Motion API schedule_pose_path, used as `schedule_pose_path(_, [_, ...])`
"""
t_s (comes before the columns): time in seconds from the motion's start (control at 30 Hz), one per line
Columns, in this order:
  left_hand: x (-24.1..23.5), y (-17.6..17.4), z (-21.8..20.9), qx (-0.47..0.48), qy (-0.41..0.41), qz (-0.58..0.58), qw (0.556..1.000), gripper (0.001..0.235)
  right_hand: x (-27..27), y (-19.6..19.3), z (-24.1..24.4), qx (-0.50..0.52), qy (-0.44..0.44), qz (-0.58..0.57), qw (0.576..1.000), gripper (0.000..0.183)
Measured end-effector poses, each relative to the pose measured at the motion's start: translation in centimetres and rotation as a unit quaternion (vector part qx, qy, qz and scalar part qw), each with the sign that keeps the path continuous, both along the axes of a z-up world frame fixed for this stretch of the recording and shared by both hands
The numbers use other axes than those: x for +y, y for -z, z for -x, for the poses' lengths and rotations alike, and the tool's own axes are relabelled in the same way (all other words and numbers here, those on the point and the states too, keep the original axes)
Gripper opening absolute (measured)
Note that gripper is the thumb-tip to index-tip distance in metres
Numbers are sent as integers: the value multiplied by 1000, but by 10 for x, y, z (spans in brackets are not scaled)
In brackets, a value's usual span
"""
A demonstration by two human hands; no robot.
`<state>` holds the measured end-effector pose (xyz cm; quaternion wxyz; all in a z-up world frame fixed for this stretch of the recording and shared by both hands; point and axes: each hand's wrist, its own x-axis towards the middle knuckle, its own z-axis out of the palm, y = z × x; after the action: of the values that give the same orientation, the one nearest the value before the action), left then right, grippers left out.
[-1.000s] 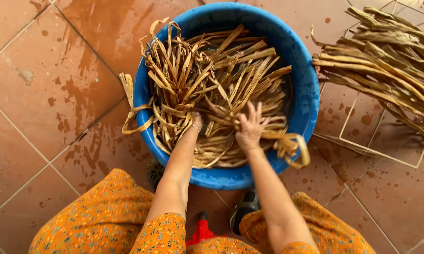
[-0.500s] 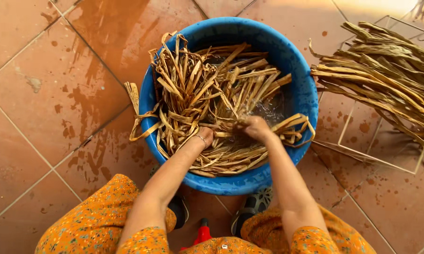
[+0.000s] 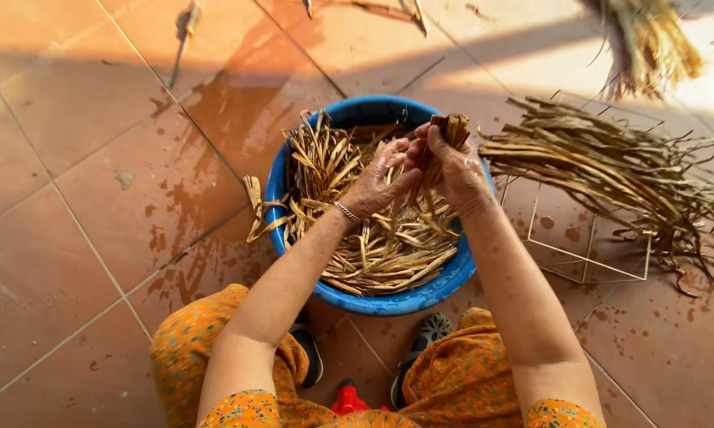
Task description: The person sits on a tiled floor and repeatedly pulls dried plant strips from a blue basin, separating them by hand and placing the processed pieces into a wire basket. The person handles the material one at a time, occasionally adjusting the pile in the basin.
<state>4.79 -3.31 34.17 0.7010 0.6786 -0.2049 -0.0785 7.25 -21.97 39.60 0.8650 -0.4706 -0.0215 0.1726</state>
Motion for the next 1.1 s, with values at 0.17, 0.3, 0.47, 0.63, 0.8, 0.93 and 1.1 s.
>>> schedule_pose_path(0.17, [-41, -22, 13, 57, 38, 158, 985, 71, 15, -7, 22, -48, 99, -102, 989, 25])
schedule_pose_path(0.3, [-35, -29, 19, 83, 59, 98, 990, 74, 14, -8, 31, -37, 80, -87, 992, 32])
schedule_pose_path(0.47, [6, -17, 27, 161, 91, -25, 982, 44, 15, -31, 35, -125, 9, 292, 948, 55])
schedule_pose_path(0.63, [21, -4, 22, 58, 27, -139, 988, 27, 2, -68, 28, -247, 71, 364, 896, 78])
schedule_pose_path(0.8, [11, -7, 22, 108, 56, -59, 991, 22, 25, -31, 26, -256, -65, 452, 852, 61])
schedule_pose_path(0.93, [16, -19, 20, 146, -10, 18, 989, 21, 16, -15, 18, -225, 0, 359, 906, 75])
schedule_pose_path(1.1, [10, -9, -10, 133, -147, 220, 955, 25, 19, -15, 27, -146, -61, 316, 936, 83])
